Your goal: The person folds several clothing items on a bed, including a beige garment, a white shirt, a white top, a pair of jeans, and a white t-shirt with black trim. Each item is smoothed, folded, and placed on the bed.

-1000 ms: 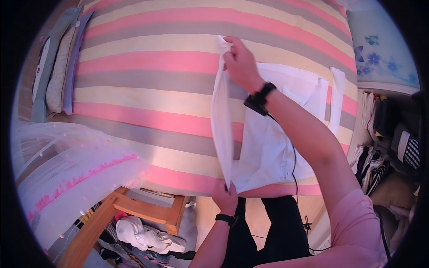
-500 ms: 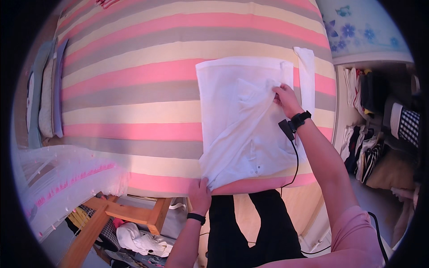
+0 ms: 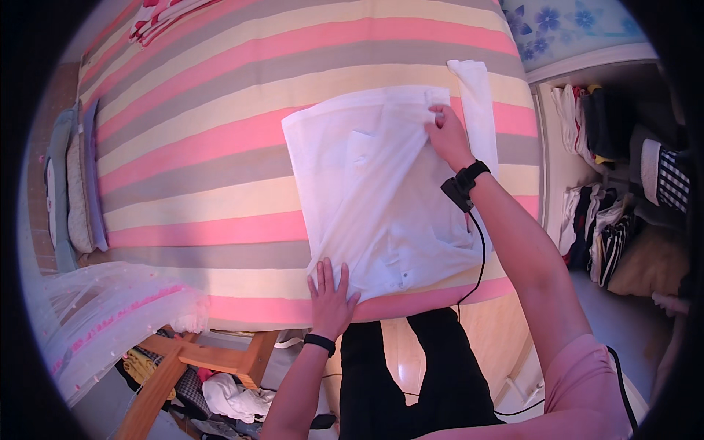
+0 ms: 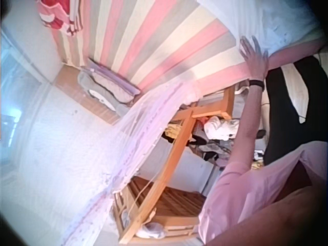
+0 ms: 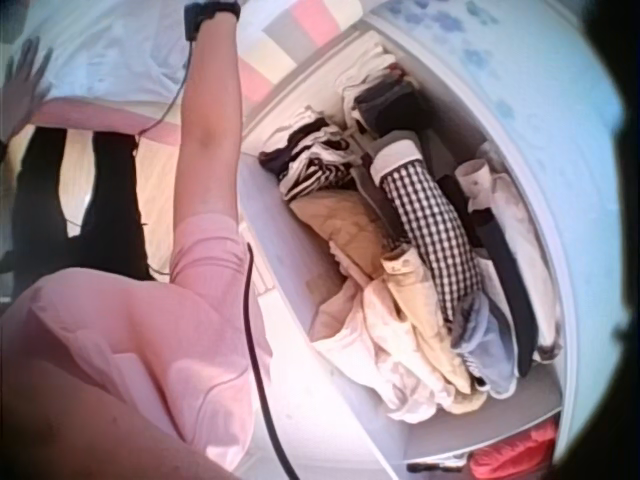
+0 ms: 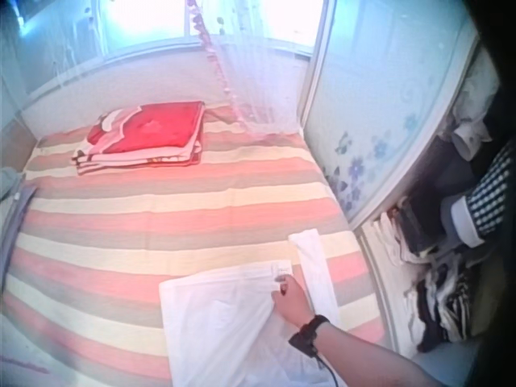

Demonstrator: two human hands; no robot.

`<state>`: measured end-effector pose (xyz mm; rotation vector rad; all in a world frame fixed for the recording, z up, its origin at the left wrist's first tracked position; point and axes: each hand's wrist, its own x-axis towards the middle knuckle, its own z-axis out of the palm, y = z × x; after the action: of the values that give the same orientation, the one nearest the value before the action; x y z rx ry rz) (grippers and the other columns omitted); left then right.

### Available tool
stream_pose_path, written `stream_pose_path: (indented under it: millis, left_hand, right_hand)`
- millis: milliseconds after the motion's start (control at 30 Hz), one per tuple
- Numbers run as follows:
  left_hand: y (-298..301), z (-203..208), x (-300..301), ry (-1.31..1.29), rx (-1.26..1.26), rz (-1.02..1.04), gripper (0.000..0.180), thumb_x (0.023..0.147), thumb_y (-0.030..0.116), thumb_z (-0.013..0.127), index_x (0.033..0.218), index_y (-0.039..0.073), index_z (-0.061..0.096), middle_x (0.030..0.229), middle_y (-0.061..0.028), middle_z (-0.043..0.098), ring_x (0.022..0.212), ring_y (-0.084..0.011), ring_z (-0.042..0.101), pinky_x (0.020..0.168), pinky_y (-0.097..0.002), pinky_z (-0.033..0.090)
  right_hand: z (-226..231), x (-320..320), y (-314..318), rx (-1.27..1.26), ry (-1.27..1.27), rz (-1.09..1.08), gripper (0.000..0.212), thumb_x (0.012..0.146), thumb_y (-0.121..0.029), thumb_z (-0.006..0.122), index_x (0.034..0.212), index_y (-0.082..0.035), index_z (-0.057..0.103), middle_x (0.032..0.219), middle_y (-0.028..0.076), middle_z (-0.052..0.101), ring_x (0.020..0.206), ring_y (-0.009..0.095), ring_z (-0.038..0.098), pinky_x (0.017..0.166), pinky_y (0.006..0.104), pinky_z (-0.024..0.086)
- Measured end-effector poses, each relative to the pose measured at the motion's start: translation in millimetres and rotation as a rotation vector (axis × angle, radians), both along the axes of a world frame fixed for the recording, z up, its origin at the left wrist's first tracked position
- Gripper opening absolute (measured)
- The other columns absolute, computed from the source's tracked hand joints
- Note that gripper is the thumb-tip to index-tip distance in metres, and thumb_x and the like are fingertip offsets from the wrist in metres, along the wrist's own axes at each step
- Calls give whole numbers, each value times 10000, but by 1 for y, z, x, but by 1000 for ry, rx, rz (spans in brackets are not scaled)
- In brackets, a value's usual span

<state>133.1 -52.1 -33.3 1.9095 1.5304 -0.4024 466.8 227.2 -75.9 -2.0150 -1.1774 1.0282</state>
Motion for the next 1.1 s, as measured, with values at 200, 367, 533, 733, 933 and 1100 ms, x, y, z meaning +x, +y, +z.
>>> stream_pose_path:
  millis: [200,367,533,733,933,1100]
  left_hand:
    - [-10,1,-2,31,166,-54,771,984,470,615,1627,169,314,1698,-272,105,1580,-443,91,1236,-639,109]
    - [-6,1,-1,-74,73,-18,770,977,481,624,1618,161,342,1689,-294,110,1570,-478,90,1247,-601,145]
    - [-2,4,-11,-96,19,-70,772,978,473,627,1615,138,348,1685,-308,102,1569,-481,87,1250,-569,178]
    - [-11,25,51,-174,35,-17,662,899,291,728,1484,69,512,1624,-284,300,1505,-473,282,1209,-580,261]
    - [-6,11,236,-690,39,70,505,860,98,679,1355,43,589,1267,-175,626,1166,-340,597,987,-454,499]
    - [4,7,294,-407,-179,198,536,823,188,759,1316,60,591,1143,-145,638,1025,-344,660,833,-450,556]
  right_hand:
    - [17,-11,-21,572,-492,421,440,896,-77,637,1333,-60,593,1259,145,663,1215,334,607,1045,450,479]
    - [16,-57,-39,512,-440,1323,570,983,-286,586,1517,-115,486,1613,142,404,1545,275,281,1264,508,202]
    - [-2,-10,4,498,-608,742,605,990,-288,598,1544,-101,445,1635,144,369,1545,319,282,1262,505,218]
    - [-1,142,48,251,-417,10,708,874,-239,800,1438,44,476,1326,225,587,1236,320,578,1047,411,478]
    - [-2,168,59,-94,222,-47,415,899,-233,797,1180,28,638,910,32,670,798,125,643,714,285,530]
    - [18,169,37,141,289,-258,197,961,-191,692,1044,-14,668,891,6,645,776,101,583,685,296,491]
